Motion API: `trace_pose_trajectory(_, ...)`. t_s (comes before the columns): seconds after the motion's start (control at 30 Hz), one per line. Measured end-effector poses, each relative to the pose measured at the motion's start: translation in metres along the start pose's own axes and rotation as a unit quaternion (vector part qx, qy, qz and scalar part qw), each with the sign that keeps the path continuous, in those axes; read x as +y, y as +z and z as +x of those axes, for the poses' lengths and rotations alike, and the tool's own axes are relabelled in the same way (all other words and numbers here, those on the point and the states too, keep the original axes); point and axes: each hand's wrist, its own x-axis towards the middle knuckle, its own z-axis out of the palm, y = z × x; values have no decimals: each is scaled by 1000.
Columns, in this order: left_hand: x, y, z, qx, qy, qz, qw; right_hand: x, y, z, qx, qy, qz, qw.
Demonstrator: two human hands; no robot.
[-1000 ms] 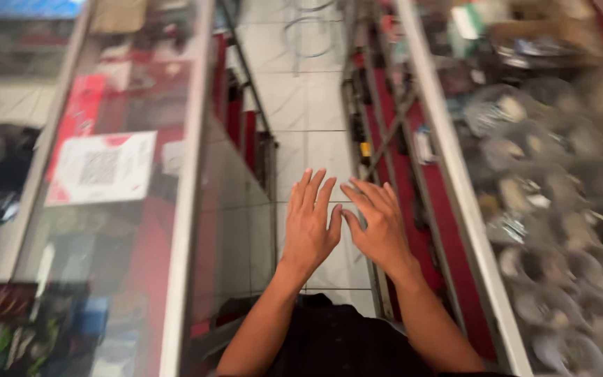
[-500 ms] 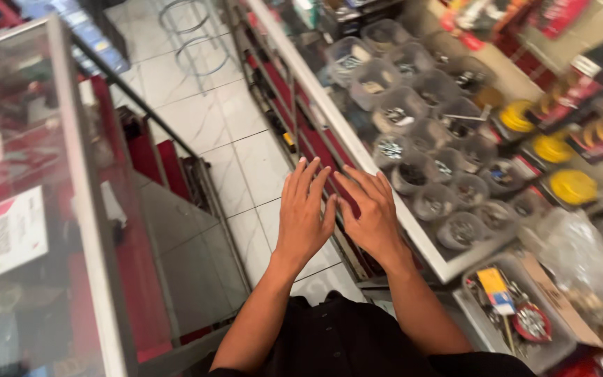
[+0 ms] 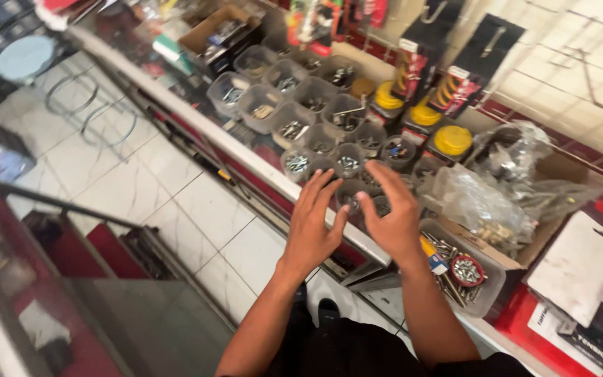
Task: The person moves various boxed and packaged small parts from a counter to a display shelf, placing them in rows and hanging them on hooks.
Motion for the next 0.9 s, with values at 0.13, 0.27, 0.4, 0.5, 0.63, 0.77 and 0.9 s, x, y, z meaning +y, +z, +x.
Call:
trace_pose_trajectory(0.13,8,18,31,-34,25,-104,994,16,-30,13,46,44,-9,998)
trace_pose_trajectory(0.27,17,37,75,-88,58,-202,974,46,-56,34,100,75,-29,992)
trace_pose_trajectory(0.4,32,70,138,-95,84,-320,939,95,-77,70,125,55,-56,989)
trace_pose_trajectory(0.5,40,95,183,-101,66,-407,906,133,-78,98,152,-8,-179,972)
trace_pose_trajectory(0.63,39,121,218,-67,93,-354,928,166,-67,113,144,68,-96,983)
trace_pose_trajectory(0.77,31,136,230,-98,68,-384,915,174,-60,121,141,111,-78,981)
trace_pose_trajectory(0.9,26,137,235,-96,83,-400,908,157,-60,122,149,167,-15,975)
